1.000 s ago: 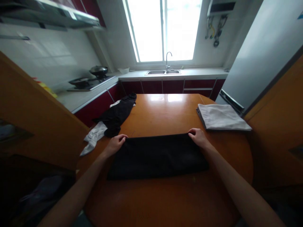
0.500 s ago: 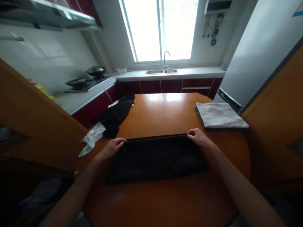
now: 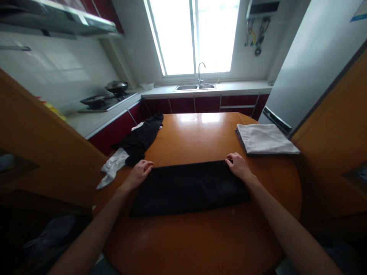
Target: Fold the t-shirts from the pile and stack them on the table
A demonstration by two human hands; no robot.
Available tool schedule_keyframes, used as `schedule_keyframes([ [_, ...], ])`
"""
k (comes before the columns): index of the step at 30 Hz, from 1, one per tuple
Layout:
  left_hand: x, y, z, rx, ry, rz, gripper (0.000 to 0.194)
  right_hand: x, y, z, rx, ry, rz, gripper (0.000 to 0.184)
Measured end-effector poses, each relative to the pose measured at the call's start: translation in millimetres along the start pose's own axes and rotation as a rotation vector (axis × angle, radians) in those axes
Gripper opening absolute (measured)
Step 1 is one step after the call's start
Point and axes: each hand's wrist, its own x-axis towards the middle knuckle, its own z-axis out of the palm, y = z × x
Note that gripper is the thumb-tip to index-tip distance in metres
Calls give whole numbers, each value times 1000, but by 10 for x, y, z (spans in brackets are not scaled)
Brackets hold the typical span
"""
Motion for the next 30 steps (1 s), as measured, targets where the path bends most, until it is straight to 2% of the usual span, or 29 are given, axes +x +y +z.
schedule_keyframes([
  [3,-64,336,-6,83,57,73,36,-226,-223,-106,-61,98,-126,29],
  [7,-163,980,169,36,-96,296,39,-725,-579,-117,-137,41,-243,39],
  [10,-215,1247,424,64,-178,364,46,-1077,-686,25,-225,4,-262,47],
  [13,-241,1236,653,130,-227,321,51,-1271,-649,157,-281,-48,-182,53],
  [16,-239,1133,762,167,-254,307,53,-1306,-616,165,-283,-122,-136,61],
  [21,-236,1111,758,206,-249,312,54,-1260,-633,63,-285,-50,-104,60],
  [26,-253,1153,752,260,-255,291,53,-1238,-611,61,-346,-133,-27,66],
  [30,-232,1209,695,281,-280,277,54,-1046,-825,11,-361,-96,-6,65],
])
